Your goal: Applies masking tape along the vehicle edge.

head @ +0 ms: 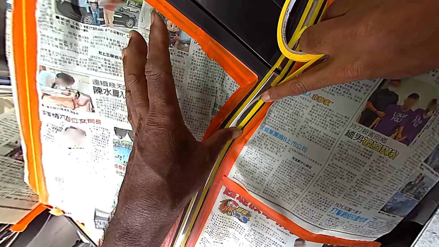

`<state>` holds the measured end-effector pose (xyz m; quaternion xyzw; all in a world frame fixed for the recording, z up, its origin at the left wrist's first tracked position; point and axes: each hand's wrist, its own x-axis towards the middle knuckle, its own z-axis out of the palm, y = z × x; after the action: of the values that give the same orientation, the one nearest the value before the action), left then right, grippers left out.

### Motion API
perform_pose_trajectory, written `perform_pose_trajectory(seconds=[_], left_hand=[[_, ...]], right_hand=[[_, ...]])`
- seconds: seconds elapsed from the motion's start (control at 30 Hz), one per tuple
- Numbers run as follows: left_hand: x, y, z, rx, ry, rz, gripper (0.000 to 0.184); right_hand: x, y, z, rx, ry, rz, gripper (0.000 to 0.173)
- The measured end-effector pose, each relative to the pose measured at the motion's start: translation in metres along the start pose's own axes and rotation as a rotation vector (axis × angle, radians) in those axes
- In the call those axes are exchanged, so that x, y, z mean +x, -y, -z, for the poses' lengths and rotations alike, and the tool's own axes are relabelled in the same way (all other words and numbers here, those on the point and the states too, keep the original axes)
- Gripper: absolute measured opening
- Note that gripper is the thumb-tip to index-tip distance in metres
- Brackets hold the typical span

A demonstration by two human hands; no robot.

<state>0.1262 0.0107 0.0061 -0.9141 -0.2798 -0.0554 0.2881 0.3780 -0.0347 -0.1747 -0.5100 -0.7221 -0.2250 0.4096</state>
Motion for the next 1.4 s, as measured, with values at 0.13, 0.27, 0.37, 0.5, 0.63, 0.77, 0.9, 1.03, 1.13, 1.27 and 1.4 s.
perform_pose_trajectory(seconds=[0.13, 0.27, 0.37, 0.5, 0.63, 0.77, 0.9, 1.03, 1.13, 1.27, 1.4], left_hand=[[0.002, -0.003, 0.001, -0.001, 0.014, -0.012, 0.129], [0.006, -0.005, 0.000, 0.008, 0.018, -0.031, 0.128], [0.010, -0.010, 0.001, 0.004, 0.028, -0.028, 0.128], [0.015, -0.013, 0.000, 0.005, 0.038, -0.025, 0.127], [0.014, -0.010, -0.002, -0.009, 0.014, 0.010, 0.113], [0.018, -0.015, -0.001, -0.016, 0.045, -0.002, 0.121], [0.022, -0.018, -0.002, 0.004, 0.042, -0.004, 0.128], [0.023, -0.020, -0.002, 0.028, 0.051, 0.004, 0.129], [0.025, -0.021, -0.002, 0.009, 0.059, 0.001, 0.129], [0.027, -0.023, -0.003, 0.003, 0.058, 0.002, 0.129], [0.032, -0.027, -0.004, -0.001, 0.070, 0.016, 0.128]], right_hand=[[-0.003, -0.002, -0.003, -0.057, -0.083, 0.106, 0.038], [-0.003, -0.004, -0.004, -0.098, -0.086, 0.195, 0.034], [-0.004, -0.005, -0.005, -0.145, -0.089, 0.232, 0.044], [-0.006, -0.006, -0.006, -0.176, -0.075, 0.252, 0.047], [-0.008, -0.004, -0.006, -0.185, -0.085, 0.214, 0.037], [-0.008, -0.006, -0.002, -0.205, -0.071, 0.306, 0.060], [-0.008, -0.003, -0.002, -0.188, -0.072, 0.209, 0.038], [-0.006, -0.003, 0.001, -0.213, -0.034, 0.232, 0.037], [-0.006, -0.004, 0.002, -0.219, -0.035, 0.255, 0.038], [-0.005, -0.003, 0.004, -0.216, 0.011, 0.235, 0.044], [-0.004, -0.002, 0.006, -0.218, 0.013, 0.235, 0.043]])
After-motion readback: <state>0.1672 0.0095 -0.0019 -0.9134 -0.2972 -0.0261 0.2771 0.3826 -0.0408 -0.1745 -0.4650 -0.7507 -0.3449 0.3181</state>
